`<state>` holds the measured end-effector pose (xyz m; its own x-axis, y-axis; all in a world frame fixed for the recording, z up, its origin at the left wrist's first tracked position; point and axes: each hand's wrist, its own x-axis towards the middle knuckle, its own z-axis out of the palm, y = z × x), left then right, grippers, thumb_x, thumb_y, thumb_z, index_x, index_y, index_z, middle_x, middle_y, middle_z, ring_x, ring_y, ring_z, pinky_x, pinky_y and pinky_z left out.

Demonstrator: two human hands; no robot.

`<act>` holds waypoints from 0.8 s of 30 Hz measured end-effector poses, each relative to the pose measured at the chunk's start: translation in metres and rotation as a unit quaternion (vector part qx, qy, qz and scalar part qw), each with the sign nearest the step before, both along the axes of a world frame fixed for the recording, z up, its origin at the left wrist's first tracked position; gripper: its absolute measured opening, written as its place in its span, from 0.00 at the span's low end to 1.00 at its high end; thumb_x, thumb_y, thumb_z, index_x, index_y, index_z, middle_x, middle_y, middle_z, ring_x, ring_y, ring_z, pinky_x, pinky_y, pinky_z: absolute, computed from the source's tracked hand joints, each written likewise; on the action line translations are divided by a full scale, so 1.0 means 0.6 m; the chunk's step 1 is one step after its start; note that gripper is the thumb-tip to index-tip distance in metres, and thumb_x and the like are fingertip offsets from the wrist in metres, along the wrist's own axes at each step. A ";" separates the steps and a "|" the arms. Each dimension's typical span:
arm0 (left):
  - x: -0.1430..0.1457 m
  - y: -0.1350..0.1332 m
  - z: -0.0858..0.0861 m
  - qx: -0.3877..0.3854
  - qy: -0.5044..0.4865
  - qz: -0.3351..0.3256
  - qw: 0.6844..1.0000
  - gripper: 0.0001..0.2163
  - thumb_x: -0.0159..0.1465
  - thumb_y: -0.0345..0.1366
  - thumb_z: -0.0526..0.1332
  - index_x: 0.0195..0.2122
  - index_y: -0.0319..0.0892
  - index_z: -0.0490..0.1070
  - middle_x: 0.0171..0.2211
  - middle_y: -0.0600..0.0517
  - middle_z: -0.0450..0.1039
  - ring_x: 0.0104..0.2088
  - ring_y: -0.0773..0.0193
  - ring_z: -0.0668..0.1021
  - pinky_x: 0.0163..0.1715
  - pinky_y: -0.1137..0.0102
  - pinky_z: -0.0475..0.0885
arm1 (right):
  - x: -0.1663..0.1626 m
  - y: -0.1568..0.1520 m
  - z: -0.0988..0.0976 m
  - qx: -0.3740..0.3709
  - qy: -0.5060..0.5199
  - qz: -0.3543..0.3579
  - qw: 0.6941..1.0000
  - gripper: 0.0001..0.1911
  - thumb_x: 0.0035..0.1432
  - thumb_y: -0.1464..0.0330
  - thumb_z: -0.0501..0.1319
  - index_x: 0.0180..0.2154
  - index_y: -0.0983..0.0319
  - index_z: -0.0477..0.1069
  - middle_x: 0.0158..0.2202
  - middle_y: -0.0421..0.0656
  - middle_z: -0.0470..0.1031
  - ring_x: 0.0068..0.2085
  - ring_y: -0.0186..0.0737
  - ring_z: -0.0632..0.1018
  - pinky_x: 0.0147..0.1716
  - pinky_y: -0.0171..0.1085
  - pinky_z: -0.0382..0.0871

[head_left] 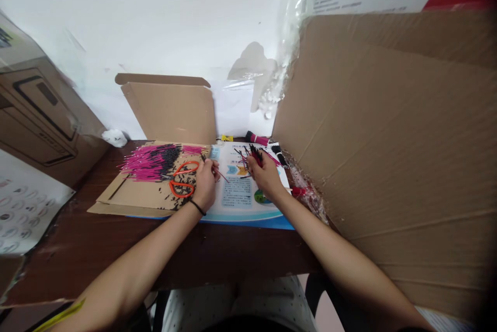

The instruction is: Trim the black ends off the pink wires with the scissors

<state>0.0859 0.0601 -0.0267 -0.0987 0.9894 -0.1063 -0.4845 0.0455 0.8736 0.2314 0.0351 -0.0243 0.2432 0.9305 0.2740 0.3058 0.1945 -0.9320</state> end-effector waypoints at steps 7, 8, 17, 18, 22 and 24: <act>0.016 -0.024 0.002 0.085 0.003 -0.158 0.984 0.13 0.61 0.46 0.59 0.31 0.42 0.60 0.18 0.61 0.57 0.15 0.76 0.56 0.14 0.80 0.52 | -0.021 -0.008 -0.006 -0.026 0.027 0.112 0.993 0.12 0.57 0.57 0.56 0.30 0.60 0.63 0.23 0.37 0.68 0.24 0.32 0.67 0.24 0.33 0.60; 0.016 -0.025 0.002 0.099 0.011 -0.170 0.980 0.13 0.61 0.46 0.60 0.31 0.42 0.61 0.18 0.61 0.56 0.15 0.76 0.56 0.15 0.80 0.52 | -0.023 -0.009 -0.007 -0.033 0.024 0.122 0.992 0.12 0.57 0.58 0.57 0.30 0.60 0.64 0.23 0.37 0.69 0.24 0.32 0.67 0.24 0.33 0.60; 0.001 -0.007 0.011 0.006 0.052 -0.040 0.998 0.11 0.64 0.38 0.53 0.25 0.42 0.57 0.19 0.57 0.62 0.16 0.74 0.65 0.14 0.79 0.56 | -0.019 -0.005 -0.011 -0.065 0.106 0.120 0.985 0.13 0.57 0.57 0.56 0.31 0.59 0.60 0.22 0.36 0.72 0.16 0.27 0.59 0.17 0.30 0.51; 0.003 -0.009 0.011 0.006 0.049 -0.053 0.997 0.11 0.64 0.39 0.53 0.26 0.42 0.57 0.19 0.58 0.61 0.16 0.74 0.64 0.14 0.79 0.55 | -0.021 -0.006 -0.010 -0.068 0.111 0.135 0.982 0.13 0.57 0.57 0.57 0.31 0.59 0.60 0.22 0.36 0.73 0.16 0.27 0.58 0.16 0.30 0.51; 0.013 -0.022 0.004 0.066 0.048 -0.133 0.988 0.14 0.60 0.48 0.60 0.30 0.42 0.61 0.16 0.63 0.52 0.13 0.76 0.57 0.13 0.79 0.53 | -0.030 -0.012 -0.008 -0.092 0.116 0.180 0.972 0.14 0.54 0.56 0.59 0.31 0.59 0.61 0.21 0.36 0.72 0.16 0.26 0.59 0.16 0.30 0.51; 0.014 -0.024 0.002 0.081 0.062 -0.145 0.984 0.17 0.57 0.49 0.63 0.29 0.42 0.61 0.16 0.63 0.52 0.14 0.76 0.58 0.14 0.79 0.55 | -0.032 -0.013 -0.008 -0.102 0.125 0.185 0.969 0.15 0.53 0.55 0.60 0.31 0.59 0.61 0.21 0.35 0.71 0.16 0.26 0.58 0.16 0.30 0.51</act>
